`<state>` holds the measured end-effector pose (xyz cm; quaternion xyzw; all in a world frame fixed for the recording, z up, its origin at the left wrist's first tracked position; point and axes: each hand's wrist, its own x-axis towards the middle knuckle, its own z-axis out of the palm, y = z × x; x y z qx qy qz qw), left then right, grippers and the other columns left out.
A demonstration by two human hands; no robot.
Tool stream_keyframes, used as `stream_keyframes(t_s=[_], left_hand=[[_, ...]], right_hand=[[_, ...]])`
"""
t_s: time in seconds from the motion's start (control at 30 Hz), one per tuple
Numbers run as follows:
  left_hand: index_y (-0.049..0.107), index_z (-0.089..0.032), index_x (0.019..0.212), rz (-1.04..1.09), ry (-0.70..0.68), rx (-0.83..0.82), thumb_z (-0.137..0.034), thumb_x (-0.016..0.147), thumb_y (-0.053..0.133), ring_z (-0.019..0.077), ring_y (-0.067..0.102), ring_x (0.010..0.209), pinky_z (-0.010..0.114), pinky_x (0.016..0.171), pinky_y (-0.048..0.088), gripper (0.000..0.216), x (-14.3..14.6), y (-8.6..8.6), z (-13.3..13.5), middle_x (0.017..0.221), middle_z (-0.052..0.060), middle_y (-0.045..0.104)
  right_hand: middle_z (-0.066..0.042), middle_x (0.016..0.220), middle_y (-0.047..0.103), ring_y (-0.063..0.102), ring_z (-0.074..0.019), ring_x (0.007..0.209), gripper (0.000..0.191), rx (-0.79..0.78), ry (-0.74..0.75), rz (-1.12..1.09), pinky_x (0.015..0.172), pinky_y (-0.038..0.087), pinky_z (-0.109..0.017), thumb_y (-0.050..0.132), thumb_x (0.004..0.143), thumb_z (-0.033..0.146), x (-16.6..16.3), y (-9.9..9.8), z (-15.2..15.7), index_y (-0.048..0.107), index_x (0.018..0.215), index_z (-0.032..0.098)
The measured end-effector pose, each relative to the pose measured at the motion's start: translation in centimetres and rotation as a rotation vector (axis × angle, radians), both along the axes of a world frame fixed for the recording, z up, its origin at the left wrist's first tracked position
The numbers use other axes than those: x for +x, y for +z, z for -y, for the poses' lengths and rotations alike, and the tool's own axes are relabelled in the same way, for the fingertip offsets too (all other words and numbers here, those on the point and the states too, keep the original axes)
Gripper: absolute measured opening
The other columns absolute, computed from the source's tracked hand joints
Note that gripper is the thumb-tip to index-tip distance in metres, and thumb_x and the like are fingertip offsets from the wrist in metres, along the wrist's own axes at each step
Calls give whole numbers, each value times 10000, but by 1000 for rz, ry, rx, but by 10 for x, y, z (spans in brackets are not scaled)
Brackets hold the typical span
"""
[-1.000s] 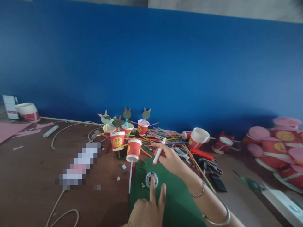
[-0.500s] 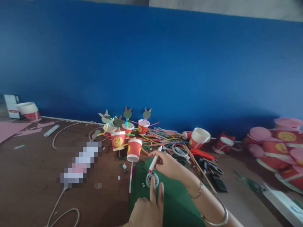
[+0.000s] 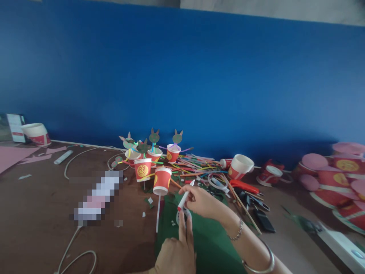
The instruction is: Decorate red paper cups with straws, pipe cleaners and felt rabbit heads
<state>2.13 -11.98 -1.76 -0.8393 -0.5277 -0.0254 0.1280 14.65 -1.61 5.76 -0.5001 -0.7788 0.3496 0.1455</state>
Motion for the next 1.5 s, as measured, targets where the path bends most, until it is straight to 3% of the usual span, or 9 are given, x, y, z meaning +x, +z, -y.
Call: stream_keyframes(t_s=[0.13, 0.27, 0.37, 0.43, 0.53, 0.67, 0.93, 1.2, 1.5], left_hand=[[411, -114, 1358, -18, 2, -33, -448, 820, 524, 152, 584, 388, 259, 341, 419, 643, 0, 0, -1, 1274, 390, 443], [362, -116, 1384, -46, -19, -42, -403, 810, 539, 190, 606, 407, 298, 337, 443, 667, 3, 2, -4, 1324, 378, 393], [367, -102, 1382, -93, -30, -74, -329, 805, 545, 203, 612, 409, 306, 332, 454, 646, 4, 4, -6, 1326, 372, 389], [382, -82, 1373, -117, -34, -103, -285, 808, 531, 218, 625, 430, 304, 338, 461, 618, 5, 6, -7, 1308, 373, 407], [379, -83, 1376, -113, -14, -151, -217, 809, 515, 193, 615, 409, 288, 337, 461, 598, 5, 11, -7, 1312, 369, 397], [385, -67, 1370, -83, -66, -183, -170, 804, 501, 204, 626, 430, 285, 338, 453, 587, 2, 20, -8, 1289, 377, 414], [431, -37, 1334, -82, -164, -173, -131, 809, 495, 219, 643, 477, 287, 378, 468, 537, -1, 16, -9, 1142, 364, 561], [431, -100, 1336, -81, -103, -330, -158, 838, 466, 220, 663, 539, 255, 397, 475, 503, -1, 29, -8, 1134, 313, 591], [476, -67, 1276, -78, -150, -199, -188, 812, 527, 167, 622, 493, 231, 414, 434, 482, -1, 16, -8, 1015, 265, 640]], right_hand=[[32, 673, 593, 543, -119, 626, 252, 18, -4, -38, 561, 367, -220, 492, 728, 115, -2, 3, 1, 576, 944, 214], [34, 660, 564, 560, -120, 600, 106, 65, -60, -251, 585, 403, -232, 430, 868, 246, -7, 8, 2, 506, 932, 209], [53, 571, 482, 479, -105, 477, 303, 66, -65, -355, 524, 384, -232, 323, 936, 424, -11, 10, 2, 519, 979, 197], [36, 582, 487, 469, -110, 509, 400, 103, -47, -361, 522, 369, -233, 304, 933, 488, -14, 9, 3, 565, 954, 186], [-7, 675, 559, 514, -124, 631, 418, 153, -28, -316, 587, 388, -233, 340, 930, 469, -19, 5, 6, 598, 800, 167], [-4, 657, 555, 506, -118, 607, 391, 153, -2, -230, 568, 380, -228, 338, 936, 420, -30, 0, 8, 548, 723, 169], [6, 568, 517, 477, -105, 546, 400, 283, 248, 52, 562, 321, -239, 337, 943, 321, -48, 1, 4, 462, 589, 181], [-19, 628, 591, 524, -124, 613, 404, 352, 358, 238, 616, 313, -256, 307, 975, 307, -55, 1, 5, 577, 715, 156], [-48, 749, 649, 581, -148, 733, 427, 352, 436, 343, 682, 313, -276, 290, 987, 336, -57, -4, 1, 603, 769, 145]])
